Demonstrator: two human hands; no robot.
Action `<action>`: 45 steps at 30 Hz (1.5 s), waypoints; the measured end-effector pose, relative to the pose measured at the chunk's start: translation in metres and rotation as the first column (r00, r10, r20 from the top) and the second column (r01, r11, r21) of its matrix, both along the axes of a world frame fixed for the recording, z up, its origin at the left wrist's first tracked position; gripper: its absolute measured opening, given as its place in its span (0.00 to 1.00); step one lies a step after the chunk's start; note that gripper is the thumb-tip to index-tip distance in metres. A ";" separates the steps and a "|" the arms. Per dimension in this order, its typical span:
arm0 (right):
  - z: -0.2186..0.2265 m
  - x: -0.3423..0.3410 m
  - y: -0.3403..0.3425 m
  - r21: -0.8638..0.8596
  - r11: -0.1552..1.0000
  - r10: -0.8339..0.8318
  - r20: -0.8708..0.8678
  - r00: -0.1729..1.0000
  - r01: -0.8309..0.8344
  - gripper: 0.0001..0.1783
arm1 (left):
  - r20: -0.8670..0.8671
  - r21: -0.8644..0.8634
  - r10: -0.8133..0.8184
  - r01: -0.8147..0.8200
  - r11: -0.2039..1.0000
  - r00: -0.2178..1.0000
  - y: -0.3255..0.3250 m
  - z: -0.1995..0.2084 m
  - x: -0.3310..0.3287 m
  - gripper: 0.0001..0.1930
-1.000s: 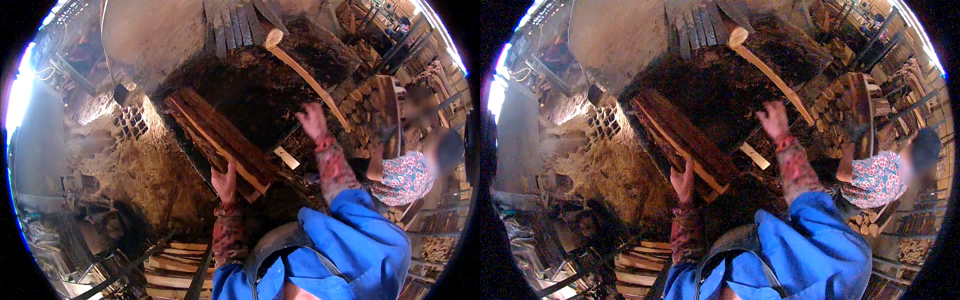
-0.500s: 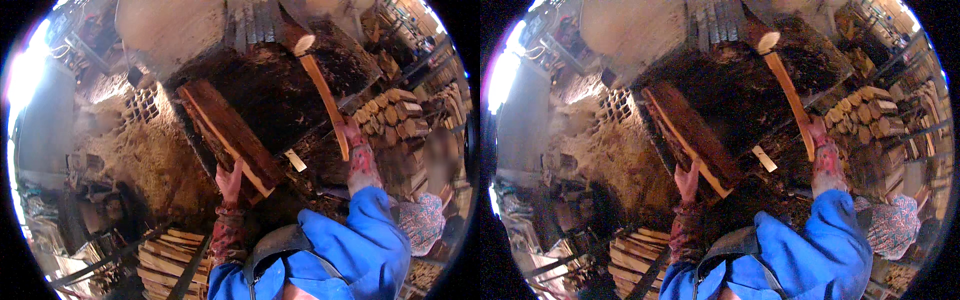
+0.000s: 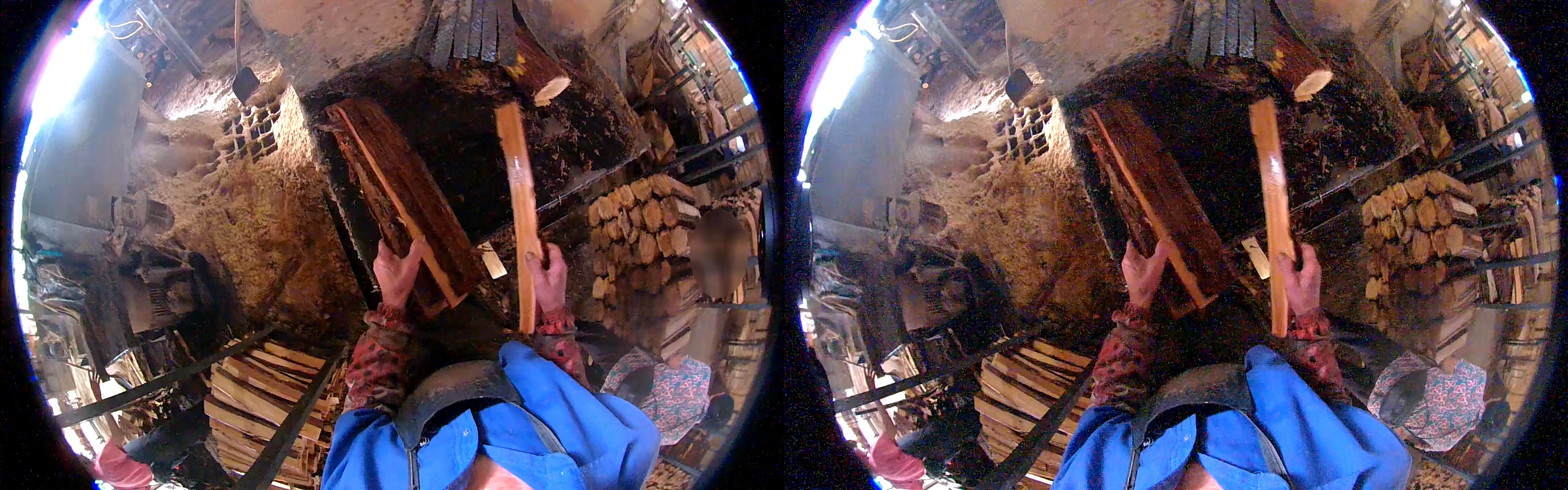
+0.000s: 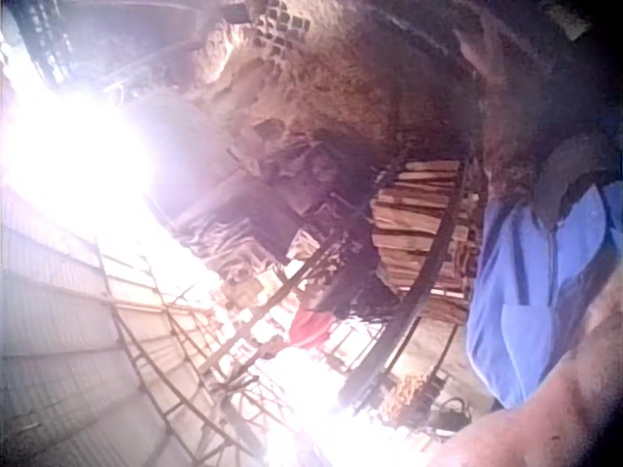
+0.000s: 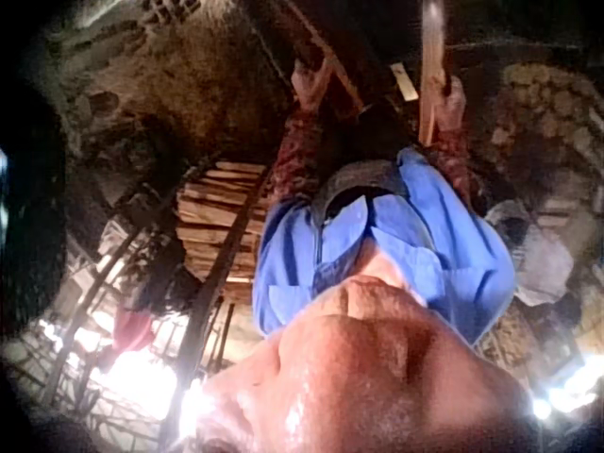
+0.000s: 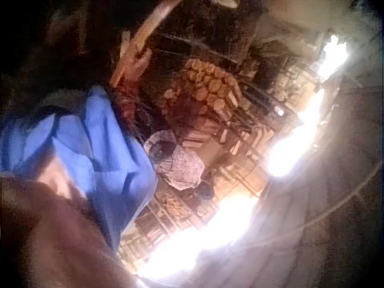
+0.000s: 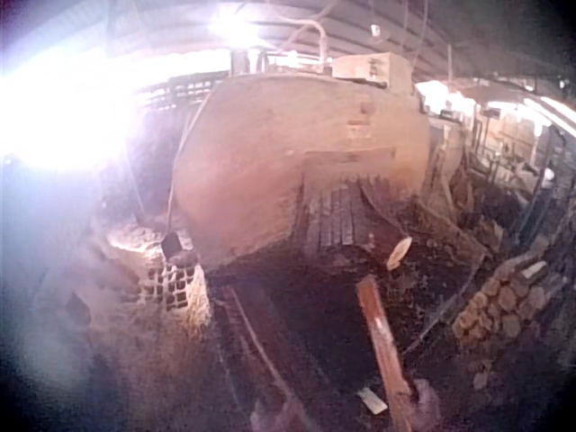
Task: The person picks up split firewood planks from a pile and stacks them neatly on a metal rack. The person handles the wood by hand, arranging the pieces vertically to form a stable stack.
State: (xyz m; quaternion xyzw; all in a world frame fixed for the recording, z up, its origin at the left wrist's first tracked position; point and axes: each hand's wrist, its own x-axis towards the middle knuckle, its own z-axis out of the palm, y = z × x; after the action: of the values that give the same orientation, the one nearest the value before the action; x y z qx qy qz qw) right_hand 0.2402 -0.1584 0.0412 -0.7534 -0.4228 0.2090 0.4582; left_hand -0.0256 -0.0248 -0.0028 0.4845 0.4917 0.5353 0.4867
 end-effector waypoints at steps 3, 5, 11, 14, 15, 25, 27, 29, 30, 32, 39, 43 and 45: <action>0.004 -0.026 0.028 0.039 0.998 0.047 0.144 0.988 -0.053 0.23 | -0.288 0.017 0.051 -0.048 0.999 0.956 0.005 -0.012 -0.004 0.25; 0.015 -0.038 0.054 0.075 0.988 0.120 0.212 0.970 -0.138 0.22 | -0.301 -0.006 0.043 -0.046 0.999 0.953 0.005 0.012 0.001 0.26; 0.040 -0.099 0.140 0.172 0.926 0.224 0.468 0.855 -0.336 0.25 | -0.221 0.023 0.026 -0.021 1.000 0.975 0.012 -0.005 0.001 0.27; 0.034 -0.121 0.146 0.037 0.856 0.455 0.419 0.786 -0.515 0.24 | -0.164 0.003 -0.007 0.007 1.000 0.986 0.009 -0.001 -0.002 0.26; 0.026 -0.121 0.143 0.035 0.866 0.432 0.451 0.781 -0.499 0.25 | -0.163 -0.014 -0.021 0.019 1.000 0.986 0.008 0.008 -0.001 0.26; 0.017 -0.125 0.123 -0.007 0.830 0.484 0.507 0.713 -0.558 0.34 | -0.199 -0.034 -0.021 0.015 0.999 0.980 0.016 0.012 -0.005 0.28; 0.013 -0.124 0.122 -0.016 0.841 0.468 0.522 0.713 -0.541 0.34 | -0.226 -0.062 -0.059 0.046 0.997 0.972 0.016 0.017 -0.007 0.29; 0.013 -0.126 0.121 -0.013 0.845 0.466 0.510 0.723 -0.535 0.34 | -0.180 0.008 -0.022 0.024 1.000 0.983 0.018 0.005 -0.008 0.29; 0.014 -0.128 0.119 -0.008 0.846 0.468 0.489 0.736 -0.532 0.33 | -0.156 0.043 -0.004 0.010 0.999 0.988 0.019 0.000 -0.008 0.29; 0.015 -0.132 0.116 -0.009 0.847 0.473 0.468 0.747 -0.531 0.33 | -0.051 0.033 -0.020 0.022 0.999 0.998 0.018 -0.006 -0.007 0.28; 0.006 -0.138 0.094 -0.012 0.853 0.457 0.501 0.735 -0.522 0.31 | -0.293 -0.129 -0.012 -0.027 0.991 0.956 0.006 0.023 -0.011 0.29; -0.011 -0.132 0.093 0.047 0.851 0.434 0.498 0.751 -0.523 0.33 | -0.274 -0.176 0.006 -0.056 0.983 0.962 0.007 0.026 -0.006 0.31; -0.012 -0.136 0.092 0.039 0.851 0.435 0.508 0.743 -0.524 0.32 | -0.175 -0.155 0.035 -0.063 0.986 0.984 0.010 -0.003 -0.008 0.30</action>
State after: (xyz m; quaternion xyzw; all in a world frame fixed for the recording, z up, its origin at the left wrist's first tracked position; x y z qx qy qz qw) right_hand 0.1046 -0.0669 0.0290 -0.6017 -0.7200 0.0872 0.3347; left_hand -0.0331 -0.0144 -0.0058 0.4762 0.5849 0.4623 0.4664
